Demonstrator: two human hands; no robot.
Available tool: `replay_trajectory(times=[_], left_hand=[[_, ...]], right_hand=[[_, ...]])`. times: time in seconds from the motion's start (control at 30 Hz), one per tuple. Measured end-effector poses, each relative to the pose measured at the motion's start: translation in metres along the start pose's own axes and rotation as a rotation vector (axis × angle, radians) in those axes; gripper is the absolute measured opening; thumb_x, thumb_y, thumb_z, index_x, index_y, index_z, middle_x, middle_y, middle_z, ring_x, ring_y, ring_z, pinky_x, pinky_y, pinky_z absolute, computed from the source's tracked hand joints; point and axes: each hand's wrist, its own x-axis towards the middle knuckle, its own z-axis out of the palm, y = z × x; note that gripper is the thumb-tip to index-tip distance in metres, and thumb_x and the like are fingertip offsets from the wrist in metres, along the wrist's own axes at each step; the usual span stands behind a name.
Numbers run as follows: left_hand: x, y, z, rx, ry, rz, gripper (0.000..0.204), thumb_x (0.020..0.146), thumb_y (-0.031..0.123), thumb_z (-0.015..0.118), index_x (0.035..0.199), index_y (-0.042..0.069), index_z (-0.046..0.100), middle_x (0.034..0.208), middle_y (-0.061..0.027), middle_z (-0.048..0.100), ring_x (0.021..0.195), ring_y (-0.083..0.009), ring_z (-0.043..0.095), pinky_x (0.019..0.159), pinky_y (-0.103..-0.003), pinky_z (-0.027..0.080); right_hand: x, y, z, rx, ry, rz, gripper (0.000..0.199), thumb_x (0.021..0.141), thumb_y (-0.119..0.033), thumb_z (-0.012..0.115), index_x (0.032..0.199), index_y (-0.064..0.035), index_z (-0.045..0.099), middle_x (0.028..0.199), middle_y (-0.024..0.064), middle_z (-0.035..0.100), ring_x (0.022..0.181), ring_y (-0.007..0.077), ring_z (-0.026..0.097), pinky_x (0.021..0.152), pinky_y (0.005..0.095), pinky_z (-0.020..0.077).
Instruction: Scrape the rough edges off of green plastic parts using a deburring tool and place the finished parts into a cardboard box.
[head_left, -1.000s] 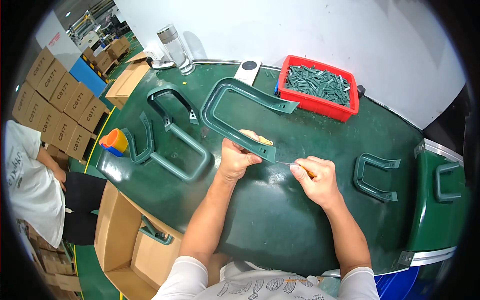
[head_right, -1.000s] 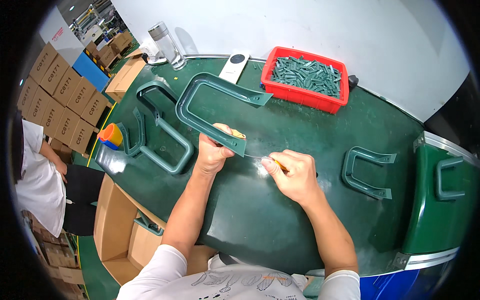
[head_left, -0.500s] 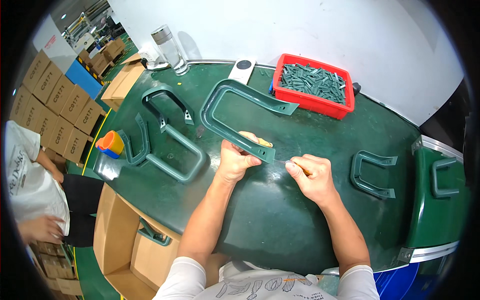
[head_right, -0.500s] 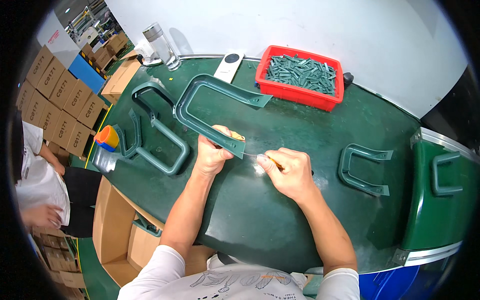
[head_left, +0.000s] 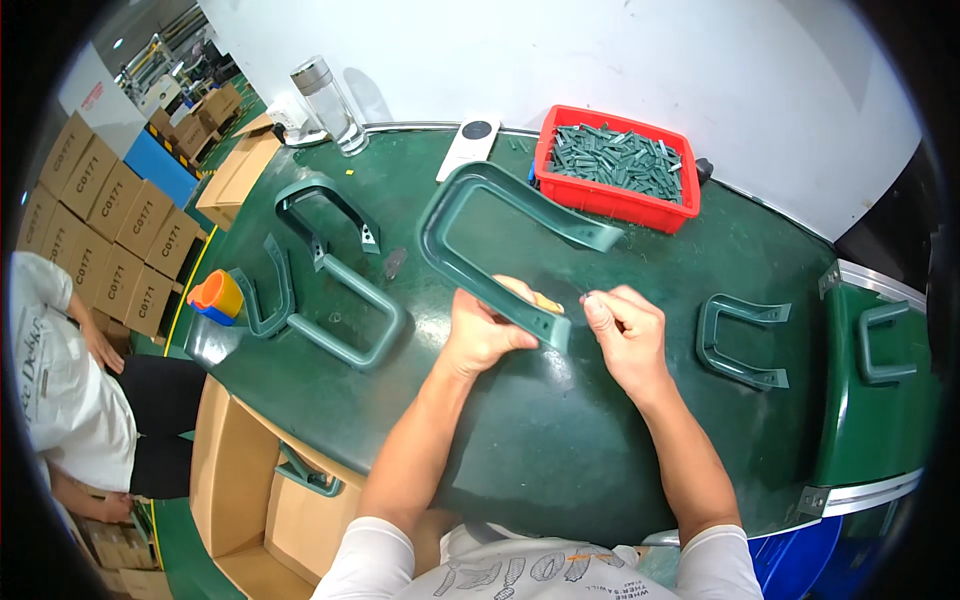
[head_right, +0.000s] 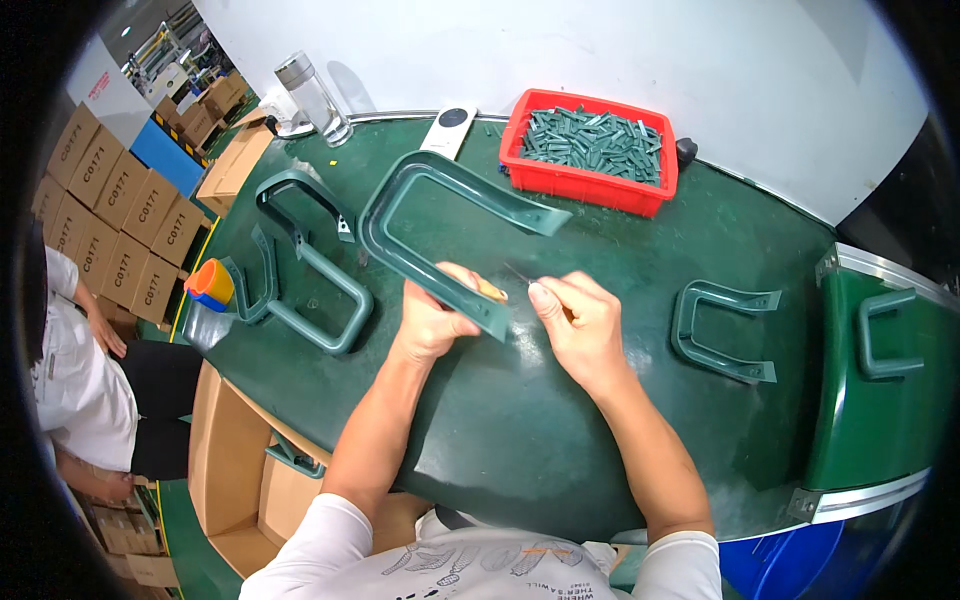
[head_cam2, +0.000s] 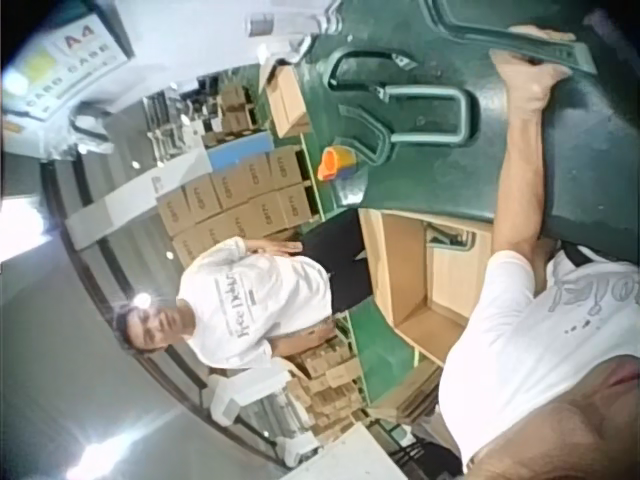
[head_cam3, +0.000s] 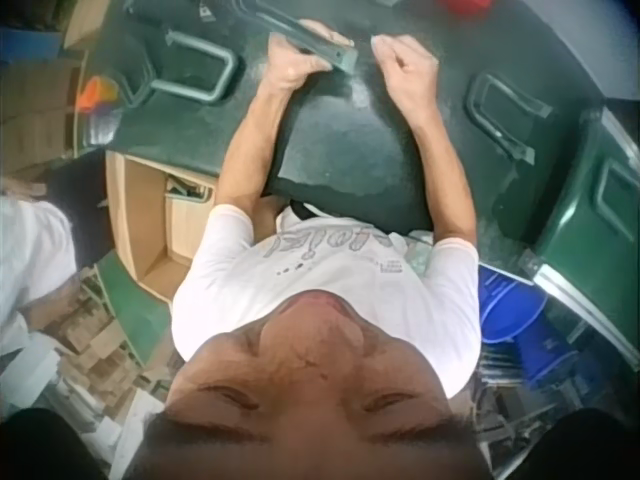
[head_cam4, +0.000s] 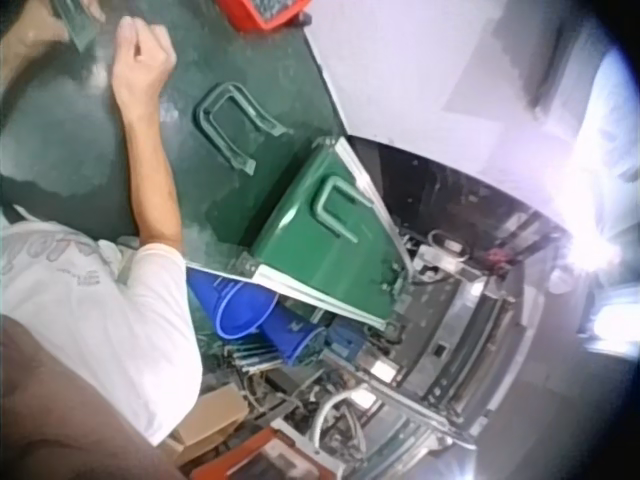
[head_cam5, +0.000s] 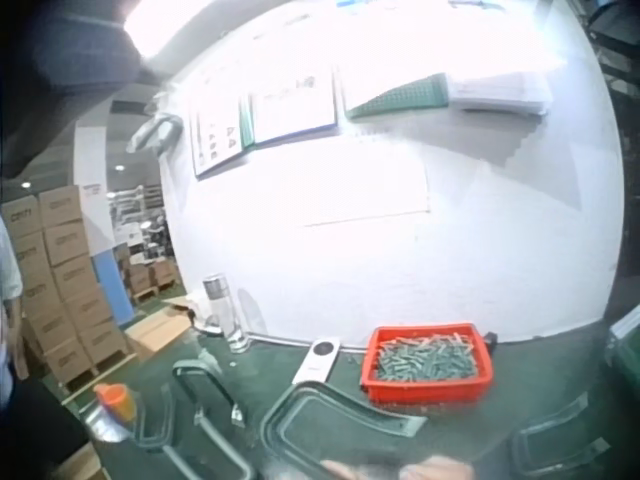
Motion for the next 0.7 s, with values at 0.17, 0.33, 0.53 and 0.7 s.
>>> replay_trajectory(times=[0.17,0.33,0.53,0.7], left_hand=[[0.002,0.008,-0.014,-0.044,0.041,0.026,0.046,0.055,0.008,0.086,0.093,0.002,0.06,0.089,-0.0158,0.066,0.085,-0.0248,0.066,0.074,-0.035,0.054],[0.002,0.005,-0.014,-0.056,-0.003,0.044,0.046,0.055,0.009,0.086,0.092,0.002,0.06,0.088,-0.0154,0.066,0.085,-0.0257,0.066,0.073,-0.035,0.054],[0.002,0.003,-0.016,-0.045,-0.014,0.052,0.047,0.055,0.011,0.086,0.093,0.002,0.06,0.088,-0.0154,0.066,0.086,-0.0258,0.065,0.073,-0.035,0.054],[0.003,0.004,-0.015,-0.038,0.004,0.058,0.049,0.056,0.014,0.086,0.095,0.003,0.059,0.089,-0.016,0.066,0.085,-0.025,0.066,0.074,-0.035,0.054]], right_hand=[[0.003,-0.013,-0.015,0.313,-0.324,0.342,0.034,0.09,-0.029,0.058,0.078,0.0012,0.067,0.055,0.0026,0.055,0.046,0.0074,0.049,0.043,0.0231,0.0379],[0.002,-0.012,-0.016,0.277,-0.513,0.378,0.04,0.09,-0.031,0.056,0.067,-0.0002,0.064,0.046,0.0017,0.051,0.04,0.0068,0.048,0.039,0.0233,0.0362],[0.001,-0.009,-0.015,0.246,-0.553,0.359,0.042,0.089,-0.034,0.057,0.064,-0.0012,0.063,0.045,0.0019,0.05,0.039,0.0071,0.047,0.039,0.0241,0.0354],[-0.001,-0.011,-0.012,0.232,-0.566,0.339,0.043,0.089,-0.035,0.058,0.063,-0.0016,0.063,0.044,0.0014,0.048,0.04,0.0072,0.045,0.04,0.0252,0.0351]])
